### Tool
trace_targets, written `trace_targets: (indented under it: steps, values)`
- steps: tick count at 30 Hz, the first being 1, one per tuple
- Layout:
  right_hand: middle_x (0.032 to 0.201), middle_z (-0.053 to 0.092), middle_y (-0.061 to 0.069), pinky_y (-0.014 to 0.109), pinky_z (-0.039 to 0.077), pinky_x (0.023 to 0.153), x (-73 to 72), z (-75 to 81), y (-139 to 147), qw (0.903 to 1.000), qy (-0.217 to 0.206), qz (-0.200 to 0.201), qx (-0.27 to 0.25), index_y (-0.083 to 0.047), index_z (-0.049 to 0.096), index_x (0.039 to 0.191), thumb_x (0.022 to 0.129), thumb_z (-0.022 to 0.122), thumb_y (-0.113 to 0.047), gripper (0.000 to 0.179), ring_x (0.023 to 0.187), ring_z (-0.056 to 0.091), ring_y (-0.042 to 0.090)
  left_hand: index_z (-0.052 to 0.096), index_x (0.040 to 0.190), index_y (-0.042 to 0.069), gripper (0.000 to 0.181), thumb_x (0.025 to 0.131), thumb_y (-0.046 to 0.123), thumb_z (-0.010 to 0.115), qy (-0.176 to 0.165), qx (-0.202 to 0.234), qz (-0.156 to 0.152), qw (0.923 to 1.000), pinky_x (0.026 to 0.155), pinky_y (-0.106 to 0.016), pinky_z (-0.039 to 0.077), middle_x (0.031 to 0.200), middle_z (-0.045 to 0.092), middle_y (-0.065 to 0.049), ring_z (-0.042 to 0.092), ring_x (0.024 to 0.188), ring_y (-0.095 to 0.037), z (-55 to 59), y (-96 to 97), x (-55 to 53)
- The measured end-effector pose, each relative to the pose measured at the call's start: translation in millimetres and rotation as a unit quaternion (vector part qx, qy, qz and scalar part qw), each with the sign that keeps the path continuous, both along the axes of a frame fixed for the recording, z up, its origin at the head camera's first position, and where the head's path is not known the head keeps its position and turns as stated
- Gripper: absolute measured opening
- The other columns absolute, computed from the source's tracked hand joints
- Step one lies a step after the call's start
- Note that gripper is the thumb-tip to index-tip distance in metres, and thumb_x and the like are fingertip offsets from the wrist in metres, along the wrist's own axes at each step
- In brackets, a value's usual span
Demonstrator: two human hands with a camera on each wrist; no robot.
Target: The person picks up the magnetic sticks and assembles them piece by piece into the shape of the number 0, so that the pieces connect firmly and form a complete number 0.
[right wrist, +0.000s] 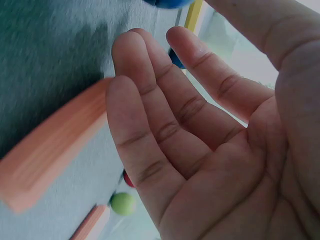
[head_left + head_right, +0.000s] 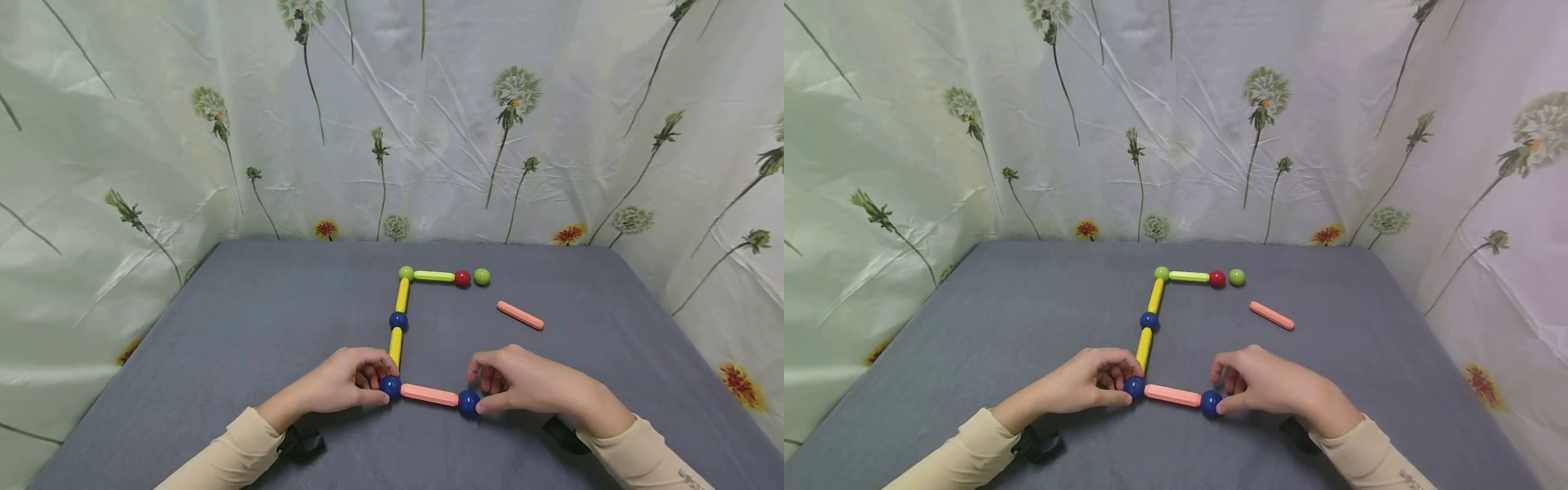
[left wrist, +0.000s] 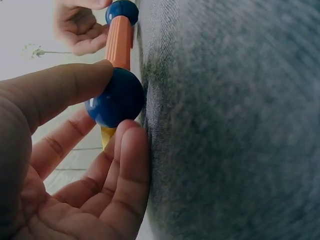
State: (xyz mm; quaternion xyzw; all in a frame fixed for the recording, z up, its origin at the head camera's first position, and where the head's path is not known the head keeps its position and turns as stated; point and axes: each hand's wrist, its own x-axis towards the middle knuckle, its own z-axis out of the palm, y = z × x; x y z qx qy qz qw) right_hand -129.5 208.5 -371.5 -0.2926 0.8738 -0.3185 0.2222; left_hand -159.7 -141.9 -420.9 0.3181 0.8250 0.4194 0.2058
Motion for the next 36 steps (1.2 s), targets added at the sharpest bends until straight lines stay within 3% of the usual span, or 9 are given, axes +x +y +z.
trace_targets:
  steps: [5, 9, 15, 20, 28, 36]
  values:
    - [0.088, 0.065, -0.011, 0.023, 0.053, 0.073, -0.2, 1.6, 12, 0.9998, 0.013, -0.012, -0.002, -0.017, 0.07, 0.109, 0.092, 0.086, -0.035, 0.029, 0.08, 0.06, 0.001, 0.074, 0.116, 0.027, 0.028, 0.092, 0.022, 0.088, 0.056, -0.024, -0.002, 0.9981, 0.071, -0.022, 0.054, 0.101, 0.063, 0.006, 0.06, 0.085, -0.007, 3.8, 1.4, 1.4]
    - [0.089, 0.065, -0.01, 0.023, 0.053, 0.072, -1.6, 2.1, 22, 0.9996, 0.019, -0.021, 0.001, -0.017, 0.07, 0.108, 0.093, 0.086, -0.034, 0.028, 0.08, 0.059, 0.0, 0.075, 0.115, 0.024, 0.026, 0.092, 0.024, 0.087, 0.11, -0.045, -0.007, 0.9929, 0.069, -0.022, 0.051, 0.099, 0.061, 0.006, 0.057, 0.087, -0.007, 13.5, 8.4, 3.2]
    - [0.085, 0.064, -0.011, 0.023, 0.051, 0.067, -2.9, 0.5, 37, 0.9988, 0.034, -0.034, 0.002, -0.017, 0.069, 0.108, 0.093, 0.085, -0.033, 0.027, 0.074, 0.058, -0.001, 0.074, 0.117, 0.019, 0.023, 0.096, 0.022, 0.083, 0.162, -0.059, -0.062, 0.9831, 0.077, -0.021, 0.052, 0.103, 0.066, 0.004, 0.059, 0.091, -0.004, 29.1, 29.1, 5.0]
    - [0.079, 0.06, -0.011, 0.022, 0.046, 0.061, -3.2, -1.4, 45, 0.9979, 0.036, -0.052, 0.011, -0.019, 0.07, 0.107, 0.093, 0.085, -0.034, 0.026, 0.065, 0.054, 0.0, 0.074, 0.12, 0.019, 0.023, 0.098, 0.021, 0.081, 0.178, -0.065, -0.105, 0.9762, 0.079, -0.018, 0.051, 0.103, 0.066, 0.004, 0.059, 0.091, -0.003, 31.6, 47.8, 4.3]
    - [0.077, 0.061, -0.009, 0.022, 0.046, 0.06, -7.2, -5.7, 52, 0.9979, 0.03, -0.056, 0.004, -0.016, 0.07, 0.108, 0.095, 0.083, -0.034, 0.026, 0.063, 0.054, 0.001, 0.074, 0.124, 0.021, 0.028, 0.098, 0.026, 0.082, 0.173, -0.092, -0.132, 0.9717, 0.084, -0.015, 0.052, 0.11, 0.068, 0.005, 0.061, 0.098, 0.001, 26.4, 71.5, 2.1]
    - [0.08, 0.059, -0.009, 0.022, 0.044, 0.06, -12.2, -10.6, 53, 0.9973, 0.043, -0.058, 0.013, -0.014, 0.071, 0.108, 0.094, 0.085, -0.033, 0.027, 0.068, 0.051, 0.0, 0.075, 0.124, 0.02, 0.029, 0.097, 0.028, 0.083, 0.187, -0.097, -0.148, 0.9662, 0.081, -0.012, 0.05, 0.107, 0.068, 0.005, 0.057, 0.094, -0.001, 19.4, 86.3, -0.7]
